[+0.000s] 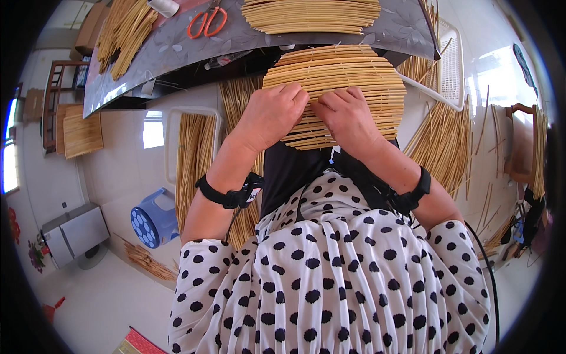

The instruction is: The person is weaving bamboo sticks together using white thread and scissors.

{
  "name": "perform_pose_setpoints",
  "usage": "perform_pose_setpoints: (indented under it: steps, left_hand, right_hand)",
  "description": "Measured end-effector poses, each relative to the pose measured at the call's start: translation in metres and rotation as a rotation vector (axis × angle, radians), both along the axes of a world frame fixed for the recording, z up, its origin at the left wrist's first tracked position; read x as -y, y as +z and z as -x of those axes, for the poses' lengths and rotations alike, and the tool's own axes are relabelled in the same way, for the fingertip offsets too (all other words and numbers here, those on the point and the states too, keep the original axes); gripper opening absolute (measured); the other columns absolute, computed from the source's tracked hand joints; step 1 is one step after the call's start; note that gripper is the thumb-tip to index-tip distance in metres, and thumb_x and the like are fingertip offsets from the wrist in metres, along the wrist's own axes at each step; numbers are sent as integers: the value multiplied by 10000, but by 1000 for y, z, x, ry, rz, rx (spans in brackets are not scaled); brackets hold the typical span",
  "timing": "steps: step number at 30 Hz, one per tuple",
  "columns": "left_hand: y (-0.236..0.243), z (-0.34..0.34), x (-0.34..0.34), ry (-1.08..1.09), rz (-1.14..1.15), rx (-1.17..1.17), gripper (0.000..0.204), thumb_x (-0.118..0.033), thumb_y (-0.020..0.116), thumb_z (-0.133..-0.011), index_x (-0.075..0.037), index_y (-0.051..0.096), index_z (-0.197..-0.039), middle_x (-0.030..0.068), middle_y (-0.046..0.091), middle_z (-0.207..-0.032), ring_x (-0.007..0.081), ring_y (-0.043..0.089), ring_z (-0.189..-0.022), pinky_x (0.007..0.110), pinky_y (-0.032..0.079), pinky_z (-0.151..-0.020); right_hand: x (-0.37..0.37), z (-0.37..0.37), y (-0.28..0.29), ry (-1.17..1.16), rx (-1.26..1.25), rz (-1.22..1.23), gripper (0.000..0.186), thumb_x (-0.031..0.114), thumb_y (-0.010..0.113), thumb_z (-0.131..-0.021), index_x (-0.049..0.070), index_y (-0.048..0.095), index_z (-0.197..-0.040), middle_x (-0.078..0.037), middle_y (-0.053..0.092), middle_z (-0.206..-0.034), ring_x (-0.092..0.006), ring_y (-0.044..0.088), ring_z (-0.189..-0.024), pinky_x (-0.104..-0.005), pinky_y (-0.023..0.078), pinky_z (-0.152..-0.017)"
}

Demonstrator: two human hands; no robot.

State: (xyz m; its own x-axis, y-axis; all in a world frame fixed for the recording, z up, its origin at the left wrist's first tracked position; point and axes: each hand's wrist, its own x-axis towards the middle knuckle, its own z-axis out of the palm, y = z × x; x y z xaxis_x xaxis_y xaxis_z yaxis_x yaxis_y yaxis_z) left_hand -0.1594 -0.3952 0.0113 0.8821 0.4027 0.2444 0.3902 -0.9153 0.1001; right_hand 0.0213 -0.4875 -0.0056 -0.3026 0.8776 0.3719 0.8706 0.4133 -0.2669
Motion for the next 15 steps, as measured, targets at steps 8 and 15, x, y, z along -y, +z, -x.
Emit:
perform_pose_setpoints:
  steps: [8,15]
  left_hand:
    - [15,10,-5,123,81,94,40,-129,615,-847,-100,587,-850,31,562,-802,213,636,-721,342,507,-563]
    - [18,26,16,257,257,203,92,-98,641,-848,-65,627,-932,66,602,-895,292,620,-759,366,494,-631]
  right_hand:
    - [2,-2,-2,-1,-32,-33,222,137,563,-771,92,663,-964,-20,560,-901,-187,574,-907,-349,400,-867]
    - [2,-5,2,17,-57,-1,231,109,583,-757,89,653,-976,-31,563,-913,-196,578,-923,-360,396,-881]
